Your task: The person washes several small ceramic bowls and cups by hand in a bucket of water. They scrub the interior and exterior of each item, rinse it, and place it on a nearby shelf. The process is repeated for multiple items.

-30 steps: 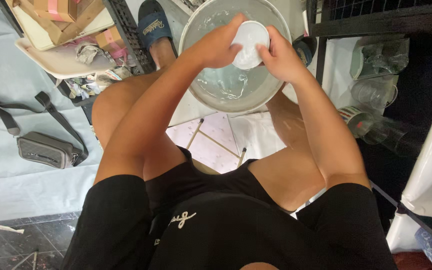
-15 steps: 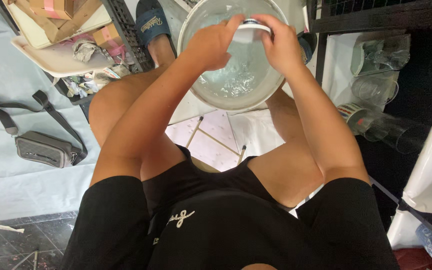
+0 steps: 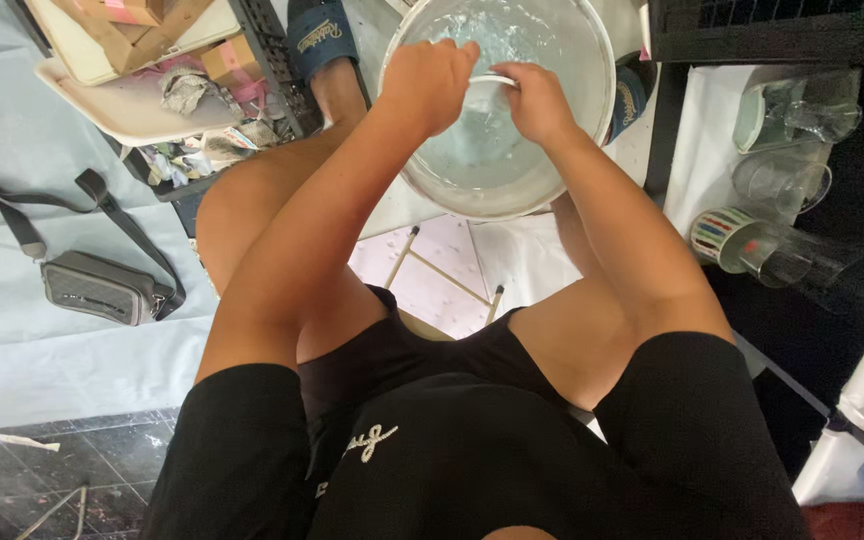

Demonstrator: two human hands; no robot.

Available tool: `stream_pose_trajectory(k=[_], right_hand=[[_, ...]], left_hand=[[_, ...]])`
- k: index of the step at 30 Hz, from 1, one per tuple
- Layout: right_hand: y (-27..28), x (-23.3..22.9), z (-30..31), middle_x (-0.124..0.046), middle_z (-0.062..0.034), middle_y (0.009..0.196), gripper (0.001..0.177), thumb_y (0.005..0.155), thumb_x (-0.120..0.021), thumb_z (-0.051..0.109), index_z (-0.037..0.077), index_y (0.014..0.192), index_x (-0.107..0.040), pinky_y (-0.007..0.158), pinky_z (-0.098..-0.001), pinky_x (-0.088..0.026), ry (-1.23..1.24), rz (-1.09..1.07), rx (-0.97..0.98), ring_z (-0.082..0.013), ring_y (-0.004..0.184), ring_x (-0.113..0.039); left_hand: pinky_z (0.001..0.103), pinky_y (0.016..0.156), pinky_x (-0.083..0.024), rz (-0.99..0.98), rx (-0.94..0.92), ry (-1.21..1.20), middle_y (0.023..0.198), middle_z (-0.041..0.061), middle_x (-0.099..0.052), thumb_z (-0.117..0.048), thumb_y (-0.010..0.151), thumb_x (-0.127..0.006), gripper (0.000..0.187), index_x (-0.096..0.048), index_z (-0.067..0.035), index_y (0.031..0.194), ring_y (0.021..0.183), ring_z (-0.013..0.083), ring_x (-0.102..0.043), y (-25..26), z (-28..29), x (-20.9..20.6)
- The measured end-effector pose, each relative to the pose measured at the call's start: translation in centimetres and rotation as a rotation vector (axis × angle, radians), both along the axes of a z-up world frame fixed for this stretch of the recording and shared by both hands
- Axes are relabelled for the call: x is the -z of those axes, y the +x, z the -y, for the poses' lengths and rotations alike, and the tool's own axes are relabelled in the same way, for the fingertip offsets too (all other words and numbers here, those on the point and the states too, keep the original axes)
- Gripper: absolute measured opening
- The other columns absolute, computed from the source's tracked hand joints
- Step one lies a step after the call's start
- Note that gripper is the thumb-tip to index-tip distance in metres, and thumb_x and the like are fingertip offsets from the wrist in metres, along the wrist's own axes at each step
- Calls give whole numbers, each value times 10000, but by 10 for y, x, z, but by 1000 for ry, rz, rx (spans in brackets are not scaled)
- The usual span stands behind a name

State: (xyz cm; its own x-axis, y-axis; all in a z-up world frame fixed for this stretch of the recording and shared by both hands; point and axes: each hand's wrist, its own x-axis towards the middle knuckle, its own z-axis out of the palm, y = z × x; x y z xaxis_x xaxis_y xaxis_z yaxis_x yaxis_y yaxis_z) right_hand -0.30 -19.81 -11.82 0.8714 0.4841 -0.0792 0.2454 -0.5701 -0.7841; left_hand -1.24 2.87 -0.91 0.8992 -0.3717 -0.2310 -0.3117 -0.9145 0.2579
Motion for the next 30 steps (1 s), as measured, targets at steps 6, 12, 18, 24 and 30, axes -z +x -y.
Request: stream_pose_trajectory(k=[6, 12, 18, 24, 30], right_hand=[[-10, 42, 9, -739, -204, 1022, 279, 898, -709, 39, 88, 1168, -762, 844, -438, -546, -229, -227, -18, -375, 943, -701], [-14, 47, 9, -747, -52, 1021, 311, 949, -680, 152, 69, 1248, -694, 765, -305, -606, -11, -840, -100, -145, 887, -710], [13, -25, 8, -727, -61, 1032, 319, 1014, -640, 173, 61, 1312, -665, 772, -300, -603, 61, -830, -51, -132, 867, -689], [19, -79, 1, -717, -46, 1027, 304, 1033, -576, 190, 86, 1313, -629, 766, -292, -630, 111, -841, -5, -113, 889, -702], [20, -116, -4, -705, -60, 990, 231, 1059, -492, 193, 60, 1223, -586, 661, -287, -654, 115, -782, 31, -152, 785, -743]], left_hand=[[492, 640, -548, 42, -10, -90, 909, 166, -704, -131, 863, -679, 249, -627, -72, 1099, 791, 380, -716, 0, -4, -2], [498, 636, -555, 21, -6, -75, 910, 181, -709, -60, 823, -645, 273, -634, -68, 1096, 801, 390, -719, -1, -8, 1], [495, 656, -562, 73, -43, -109, 892, 212, -715, -81, 792, -638, 261, -626, -32, 1048, 784, 404, -718, 3, -10, 2], [527, 699, -547, 50, -36, -190, 948, 212, -720, -58, 923, -617, 212, -597, -67, 1134, 849, 421, -708, -8, -13, 13], [578, 714, -526, -194, -66, -393, 901, 268, -710, -126, 862, -708, 423, -492, -19, 1209, 866, 470, -685, -3, -7, 0]])
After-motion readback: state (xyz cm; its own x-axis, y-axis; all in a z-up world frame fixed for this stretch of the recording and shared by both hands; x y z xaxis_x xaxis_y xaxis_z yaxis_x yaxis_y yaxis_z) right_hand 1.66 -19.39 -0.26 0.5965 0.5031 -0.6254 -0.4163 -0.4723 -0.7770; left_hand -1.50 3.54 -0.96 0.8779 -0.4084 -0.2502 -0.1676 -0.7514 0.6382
